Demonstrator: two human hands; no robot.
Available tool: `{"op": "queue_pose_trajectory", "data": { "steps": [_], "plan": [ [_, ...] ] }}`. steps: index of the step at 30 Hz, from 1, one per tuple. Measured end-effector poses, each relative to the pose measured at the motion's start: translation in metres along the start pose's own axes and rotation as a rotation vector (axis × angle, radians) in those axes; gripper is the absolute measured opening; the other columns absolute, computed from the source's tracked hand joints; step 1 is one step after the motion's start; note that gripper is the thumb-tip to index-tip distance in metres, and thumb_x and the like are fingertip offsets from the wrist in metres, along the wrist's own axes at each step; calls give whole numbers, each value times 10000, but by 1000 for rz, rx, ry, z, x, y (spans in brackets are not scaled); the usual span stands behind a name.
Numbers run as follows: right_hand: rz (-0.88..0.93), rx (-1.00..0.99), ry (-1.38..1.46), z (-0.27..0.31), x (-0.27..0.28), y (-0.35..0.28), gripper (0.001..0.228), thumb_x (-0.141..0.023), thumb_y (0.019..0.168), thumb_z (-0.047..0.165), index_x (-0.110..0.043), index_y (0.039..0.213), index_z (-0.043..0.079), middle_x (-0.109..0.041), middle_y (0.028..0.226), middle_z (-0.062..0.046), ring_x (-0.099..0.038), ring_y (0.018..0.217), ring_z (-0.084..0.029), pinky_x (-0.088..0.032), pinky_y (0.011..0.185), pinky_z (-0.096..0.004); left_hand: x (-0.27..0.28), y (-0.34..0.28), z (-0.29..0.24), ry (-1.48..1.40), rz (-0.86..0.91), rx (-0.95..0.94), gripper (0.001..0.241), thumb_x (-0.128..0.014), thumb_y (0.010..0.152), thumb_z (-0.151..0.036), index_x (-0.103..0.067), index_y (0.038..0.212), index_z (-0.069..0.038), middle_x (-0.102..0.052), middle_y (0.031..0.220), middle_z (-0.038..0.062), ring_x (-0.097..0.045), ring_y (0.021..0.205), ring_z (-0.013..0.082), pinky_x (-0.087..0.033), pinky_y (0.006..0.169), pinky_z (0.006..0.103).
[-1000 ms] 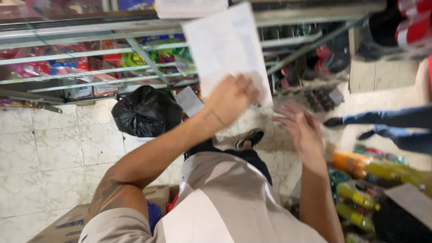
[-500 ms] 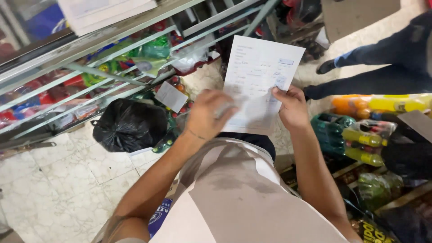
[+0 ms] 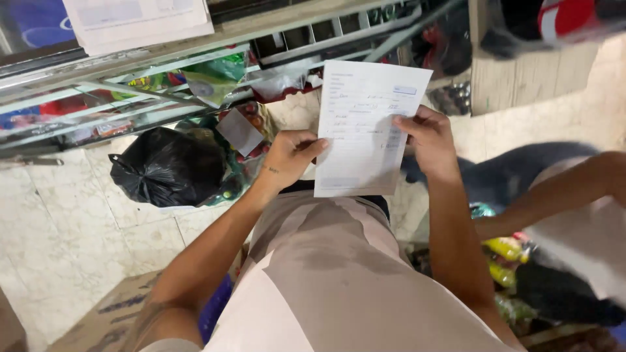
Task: The person is organizing small retail items, checking them against an inventory list, and placing them into a bag.
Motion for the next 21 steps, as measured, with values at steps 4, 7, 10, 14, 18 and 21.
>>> {"op": "queue_pose_trajectory", "data": {
  "steps": [4, 7, 10, 14, 18, 21],
  "plan": [
    [142, -81, -137, -2, 16, 58, 179, -862, 852, 70, -707, 888, -13, -596, 711, -58, -649, 645, -137, -595, 566, -301, -2, 16, 9, 7, -63, 123, 219, -661, 999, -192, -778, 875, -54, -696, 655, 110, -563, 581, 133, -473, 526, 281],
    [269, -154, -233, 5, 16, 87, 195, -864, 835, 83, -713, 929, 2, -637, 746, -60, -678, 657, -158, -622, 570, -313, -13, 19, -7, -70, -158, 169, 150, -683, 966, -155, -768, 974, -31, -712, 702, 117, -618, 632, 143, -509, 567, 262],
    [385, -181, -314, 24, 3, 97, 243, -859, 825, 93, -725, 1011, 16, -687, 810, -56, -702, 700, -151, -633, 591, -312, -22, 20, -31, -148, -237, 158, 189, -705, 941, -114, -753, 1080, 4, -723, 746, 119, -656, 664, 143, -528, 607, 250],
    [436, -153, -376, 11, 24, 126, 251, -856, 828, 80, -717, 1028, 23, -712, 833, -74, -706, 685, -166, -630, 578, -300, -32, 28, -40, -185, -289, 170, 223, -702, 955, -116, -743, 1139, 3, -725, 759, 107, -620, 667, 123, -510, 614, 237],
    [373, -144, -330, -2, 50, 140, 214, -848, 820, 61, -717, 981, 9, -704, 801, -94, -699, 660, -178, -626, 572, -321, -30, 44, -28, -230, -258, 152, 224, -734, 932, -99, -745, 1131, 4, -731, 781, 126, -671, 687, 149, -540, 631, 257],
    [294, -149, -304, -5, 62, 133, 183, -841, 828, 36, -701, 924, -33, -673, 742, -102, -685, 611, -197, -613, 548, -339, -26, 56, -30, -210, -196, 153, 241, -759, 907, -112, -735, 1093, 39, -718, 775, 125, -659, 699, 146, -533, 652, 252]
  ]
}}
Point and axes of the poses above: each hand's wrist, its own y-axis towards the middle knuckle, its own x-axis out of the back of the hand, z = x × y, the point moved 9 cm from there along y, towards the middle knuckle
